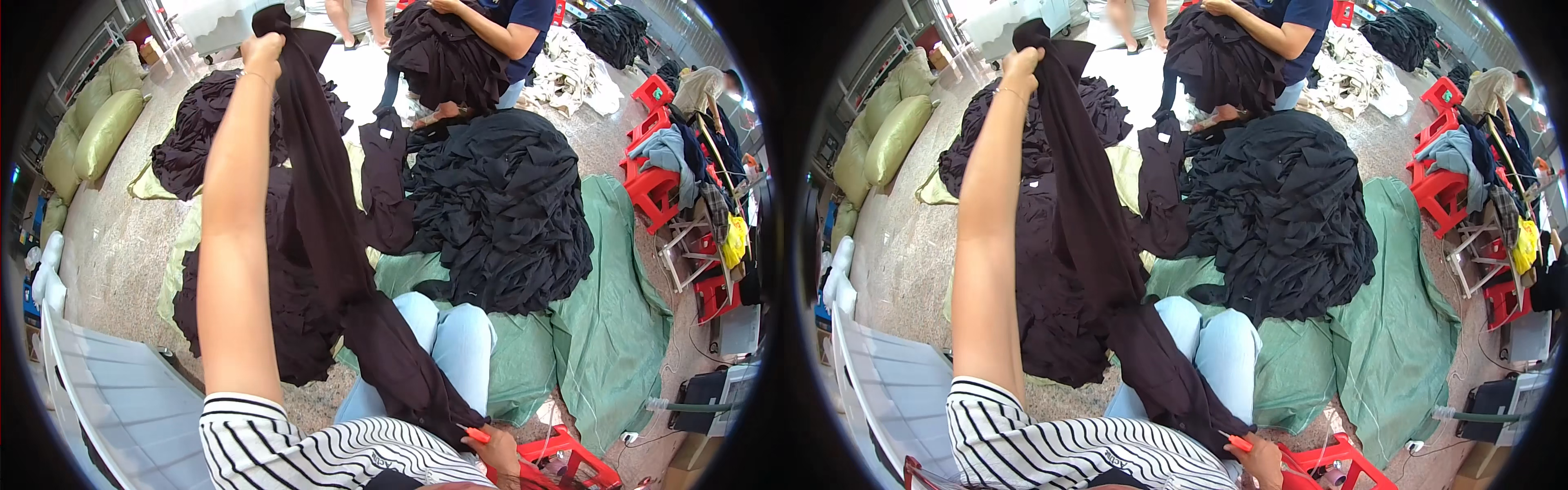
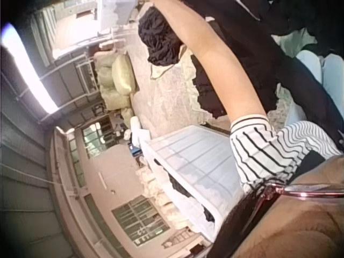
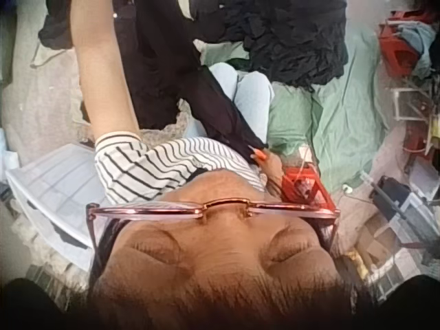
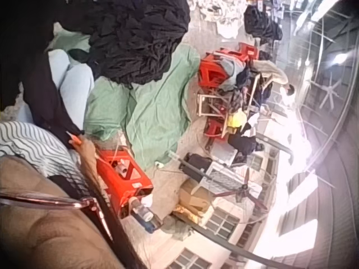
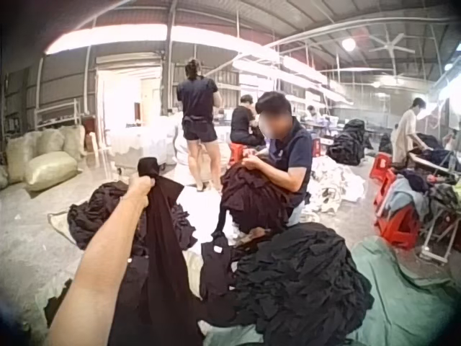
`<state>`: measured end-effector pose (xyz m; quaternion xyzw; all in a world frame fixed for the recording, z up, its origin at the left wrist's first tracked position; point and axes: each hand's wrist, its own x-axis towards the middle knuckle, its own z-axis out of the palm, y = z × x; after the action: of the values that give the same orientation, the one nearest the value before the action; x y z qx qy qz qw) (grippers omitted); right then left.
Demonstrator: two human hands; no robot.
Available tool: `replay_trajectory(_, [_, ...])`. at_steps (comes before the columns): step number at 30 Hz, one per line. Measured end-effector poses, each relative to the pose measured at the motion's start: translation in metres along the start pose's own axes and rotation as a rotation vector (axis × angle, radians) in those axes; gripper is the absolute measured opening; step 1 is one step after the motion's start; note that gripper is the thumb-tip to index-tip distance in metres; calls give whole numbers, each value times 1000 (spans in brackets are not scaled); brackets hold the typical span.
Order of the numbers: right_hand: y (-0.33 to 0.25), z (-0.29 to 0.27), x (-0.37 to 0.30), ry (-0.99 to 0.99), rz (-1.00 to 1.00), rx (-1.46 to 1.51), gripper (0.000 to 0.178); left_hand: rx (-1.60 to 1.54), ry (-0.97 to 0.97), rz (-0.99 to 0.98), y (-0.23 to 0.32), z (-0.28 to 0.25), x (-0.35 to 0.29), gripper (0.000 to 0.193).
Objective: The recorder is trimming excess threads and labels from fabric pieces using a thread trimmer.
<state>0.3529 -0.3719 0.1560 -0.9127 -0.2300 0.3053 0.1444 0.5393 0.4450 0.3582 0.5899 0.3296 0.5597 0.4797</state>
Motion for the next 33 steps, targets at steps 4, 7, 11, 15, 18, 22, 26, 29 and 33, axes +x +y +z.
replay_trajectory(4, [2,3,-4,5,45,-52,48,-273,95,55,2,49,-20,28])
replay_trajectory(7, [4,3,0,-38,34,-75,49,-484,70,281,27,45,42,24])
replay_trajectory(11, [-6,-3,1,-57,103,-65,48,-626,46,249,51,92,-13,18])
replay_trajectory(15, [-16,-8,4,22,87,35,46,-740,13,176,43,113,-97,23])
replay_trajectory(18, [-20,-11,9,8,68,-15,47,-456,-341,97,2,62,-170,16])
replay_trajectory(22, [-3,5,8,12,-48,-18,49,197,-853,-181,-158,-40,-292,21])
replay_trajectory(26, [11,14,2,24,-53,10,50,268,-1383,-240,-140,-128,-451,30])
replay_trajectory(29, [13,9,0,99,-176,61,48,115,-1157,-451,-120,-186,-478,38])
replay_trajectory(33, [5,-6,-2,271,-55,527,28,574,-1214,-472,-98,-264,-493,87])
